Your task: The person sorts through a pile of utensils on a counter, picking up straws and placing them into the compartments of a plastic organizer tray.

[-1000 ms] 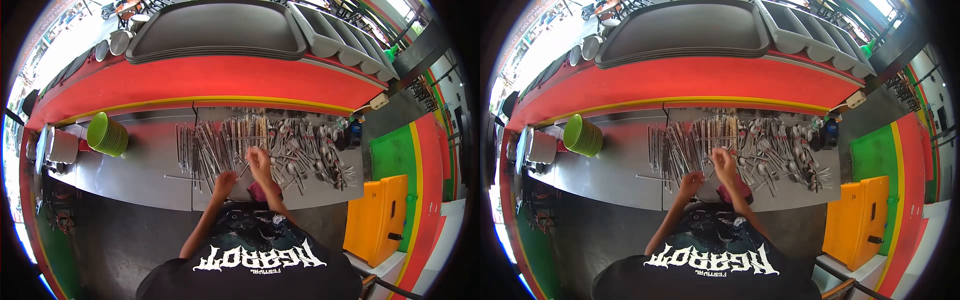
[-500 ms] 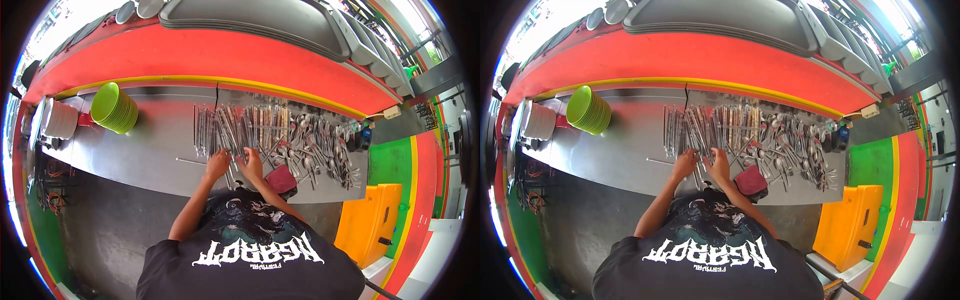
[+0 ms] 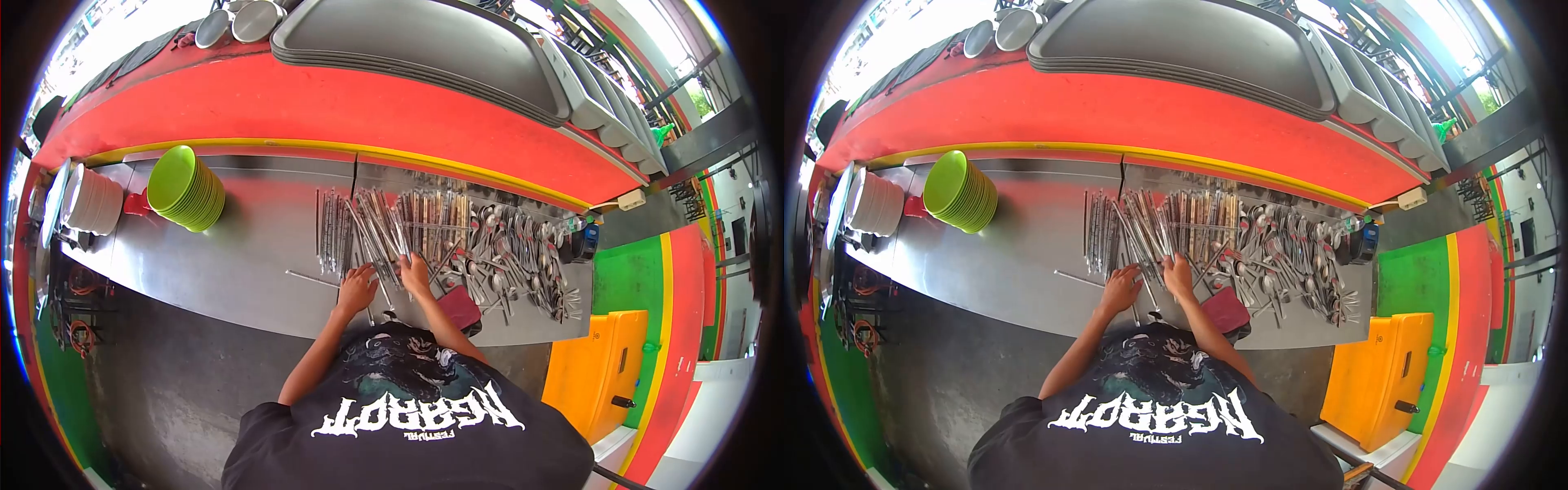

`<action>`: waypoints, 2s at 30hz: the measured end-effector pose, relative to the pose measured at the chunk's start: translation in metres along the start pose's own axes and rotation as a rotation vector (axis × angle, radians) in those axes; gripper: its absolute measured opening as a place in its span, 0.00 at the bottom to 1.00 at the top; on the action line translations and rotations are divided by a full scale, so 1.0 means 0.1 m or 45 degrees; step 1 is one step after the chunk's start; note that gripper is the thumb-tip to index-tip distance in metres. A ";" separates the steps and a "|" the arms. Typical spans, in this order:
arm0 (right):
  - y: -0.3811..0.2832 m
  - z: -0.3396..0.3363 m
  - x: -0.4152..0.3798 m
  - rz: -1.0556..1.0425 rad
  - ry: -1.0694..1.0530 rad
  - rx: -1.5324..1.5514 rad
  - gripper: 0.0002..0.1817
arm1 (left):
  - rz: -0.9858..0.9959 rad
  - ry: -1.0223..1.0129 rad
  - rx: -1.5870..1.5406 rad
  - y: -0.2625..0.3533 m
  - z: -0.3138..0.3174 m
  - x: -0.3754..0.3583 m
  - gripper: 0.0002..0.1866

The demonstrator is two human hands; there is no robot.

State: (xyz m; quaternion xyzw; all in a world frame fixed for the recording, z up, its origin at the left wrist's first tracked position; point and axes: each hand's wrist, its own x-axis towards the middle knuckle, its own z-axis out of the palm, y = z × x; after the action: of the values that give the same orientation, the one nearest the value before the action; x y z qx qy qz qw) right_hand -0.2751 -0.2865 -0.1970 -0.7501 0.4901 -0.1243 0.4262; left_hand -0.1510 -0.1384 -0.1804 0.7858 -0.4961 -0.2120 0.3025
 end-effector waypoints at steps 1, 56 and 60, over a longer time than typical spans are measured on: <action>-0.04 -0.10 -0.05 0.144 -0.138 0.282 0.20 | 0.004 0.018 -0.003 -0.02 0.05 0.00 0.19; -0.95 -4.42 -0.23 -0.671 0.264 0.942 0.20 | 0.591 -0.148 -1.087 5.01 -0.86 2.34 0.14; -1.18 -5.02 0.21 -0.837 0.405 0.696 0.14 | 0.651 -0.111 -0.912 5.48 -1.00 2.96 0.17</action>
State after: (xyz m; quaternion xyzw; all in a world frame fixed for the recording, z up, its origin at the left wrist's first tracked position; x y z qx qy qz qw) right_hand -0.4943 -0.5455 0.1926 -0.6975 0.2345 -0.4915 0.4657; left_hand -0.3211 -0.5591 0.2581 0.4737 -0.5819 -0.3220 0.5773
